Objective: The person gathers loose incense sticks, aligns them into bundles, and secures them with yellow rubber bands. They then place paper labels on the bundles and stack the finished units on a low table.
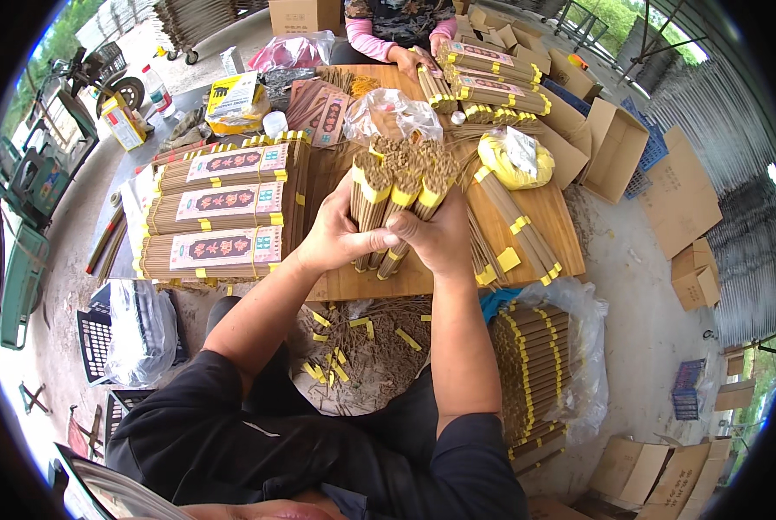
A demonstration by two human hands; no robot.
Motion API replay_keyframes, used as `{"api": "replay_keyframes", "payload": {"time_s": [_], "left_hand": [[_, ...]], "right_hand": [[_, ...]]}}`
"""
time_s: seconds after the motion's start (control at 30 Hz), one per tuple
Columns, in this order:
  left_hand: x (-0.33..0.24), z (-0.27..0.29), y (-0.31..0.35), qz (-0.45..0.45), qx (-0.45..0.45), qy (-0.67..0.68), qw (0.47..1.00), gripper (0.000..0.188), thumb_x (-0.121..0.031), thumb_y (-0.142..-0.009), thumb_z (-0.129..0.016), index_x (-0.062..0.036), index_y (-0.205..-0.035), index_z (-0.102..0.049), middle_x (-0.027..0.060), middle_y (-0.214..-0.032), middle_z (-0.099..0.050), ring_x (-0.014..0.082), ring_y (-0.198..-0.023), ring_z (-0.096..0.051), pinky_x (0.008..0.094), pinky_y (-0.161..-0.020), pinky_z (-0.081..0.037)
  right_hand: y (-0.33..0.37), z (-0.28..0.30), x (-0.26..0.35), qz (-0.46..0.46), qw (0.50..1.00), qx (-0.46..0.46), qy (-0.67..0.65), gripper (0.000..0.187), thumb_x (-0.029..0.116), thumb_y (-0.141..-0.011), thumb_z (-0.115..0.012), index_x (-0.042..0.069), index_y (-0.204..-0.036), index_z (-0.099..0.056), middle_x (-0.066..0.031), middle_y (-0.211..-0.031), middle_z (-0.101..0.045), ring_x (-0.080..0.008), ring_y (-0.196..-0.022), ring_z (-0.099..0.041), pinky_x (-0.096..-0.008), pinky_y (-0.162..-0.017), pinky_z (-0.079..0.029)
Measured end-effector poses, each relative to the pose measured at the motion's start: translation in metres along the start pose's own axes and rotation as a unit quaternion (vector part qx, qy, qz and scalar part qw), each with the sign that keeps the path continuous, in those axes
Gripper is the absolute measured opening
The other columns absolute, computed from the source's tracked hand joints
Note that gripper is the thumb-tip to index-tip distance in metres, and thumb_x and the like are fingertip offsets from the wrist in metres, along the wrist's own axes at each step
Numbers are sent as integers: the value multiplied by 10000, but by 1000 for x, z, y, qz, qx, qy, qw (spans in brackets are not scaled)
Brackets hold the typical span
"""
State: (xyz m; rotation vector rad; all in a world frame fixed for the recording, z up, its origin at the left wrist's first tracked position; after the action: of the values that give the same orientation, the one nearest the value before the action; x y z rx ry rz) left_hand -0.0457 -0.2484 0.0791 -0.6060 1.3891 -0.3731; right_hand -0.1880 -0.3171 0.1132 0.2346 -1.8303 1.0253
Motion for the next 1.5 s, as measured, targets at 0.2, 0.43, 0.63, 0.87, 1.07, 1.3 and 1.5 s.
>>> {"api": "replay_keyframes", "payload": {"time_s": [0.2, 0.43, 0.63, 0.87, 1.07, 1.3, 1.5], "left_hand": [[-5, -5, 1, 24, -37, -28, 999, 968, -395, -738, -922, 15, -1457, -421, 134, -1308, -636, 238, -1216, -609, 385, -1055, -461], [-1, -4, 2, 4, -30, 17, 999, 1032, -461, -708, -928, 11, -1469, -416, 133, -1315, -623, 233, -1229, -594, 390, -1065, -455], [-8, -5, -3, 39, -4, 28, 999, 1026, -473, -690, -935, 9, -1456, -453, 115, -1273, -661, 215, -1202, -616, 368, -1047, -472], [16, -5, -3, 74, -7, 90, 993, 936, -396, -702, -945, 31, -1409, -503, 106, -1262, -666, 183, -1141, -635, 365, -1002, -511], [21, -9, -1, 76, -16, 59, 995, 899, -435, -690, -945, 25, -1353, -548, 135, -1171, -709, 194, -1095, -671, 365, -963, -532], [17, -7, 2, 55, 17, 49, 997, 812, -294, -717, -954, 8, -1341, -530, 69, -1217, -665, 151, -1109, -626, 337, -984, -524], [10, -11, 3, 75, 11, 56, 996, 922, -368, -647, -981, 24, -1358, -545, 112, -1224, -683, 166, -1121, -645, 345, -985, -514]], "right_hand": [[3, -3, -10, 20, 999, -37, -1, 837, 481, -731, -917, -38, -1275, -550, -91, -1171, -674, -167, -1059, -641, -323, -917, -523], [3, -7, -6, 27, 999, -35, 2, 860, 528, -721, -908, -48, -1251, -550, -94, -1128, -686, -157, -1010, -652, -310, -878, -535], [5, -6, -5, 60, 997, -42, 4, 835, 520, -747, -895, -50, -1249, -549, -93, -1132, -683, -164, -1022, -651, -318, -891, -533], [2, -5, -13, 63, 995, -65, 41, 787, 495, -768, -888, -41, -1250, -572, -108, -1157, -680, -187, -1043, -653, -334, -913, -535], [4, 5, -18, 47, 996, -60, 37, 727, 479, -758, -901, -33, -1188, -613, -90, -1076, -704, -174, -969, -681, -324, -863, -557], [7, -2, -15, 60, 995, -78, 23, 656, 412, -742, -929, -34, -1131, -647, -85, -1042, -717, -175, -939, -687, -318, -846, -555], [12, -4, -11, 65, 995, -80, -1, 673, 407, -732, -935, -35, -1150, -648, -90, -1053, -721, -174, -939, -691, -334, -854, -563]]}}
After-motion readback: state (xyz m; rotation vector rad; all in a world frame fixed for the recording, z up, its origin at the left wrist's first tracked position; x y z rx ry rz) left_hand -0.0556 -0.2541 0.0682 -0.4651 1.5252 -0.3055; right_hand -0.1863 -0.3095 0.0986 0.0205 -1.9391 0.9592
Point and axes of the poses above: each hand's wrist, its own y-axis away from the middle knuckle, its own z-axis out of the back of the hand, x = y × z, the point moved 3 cm from there along -y, towards the middle knuckle
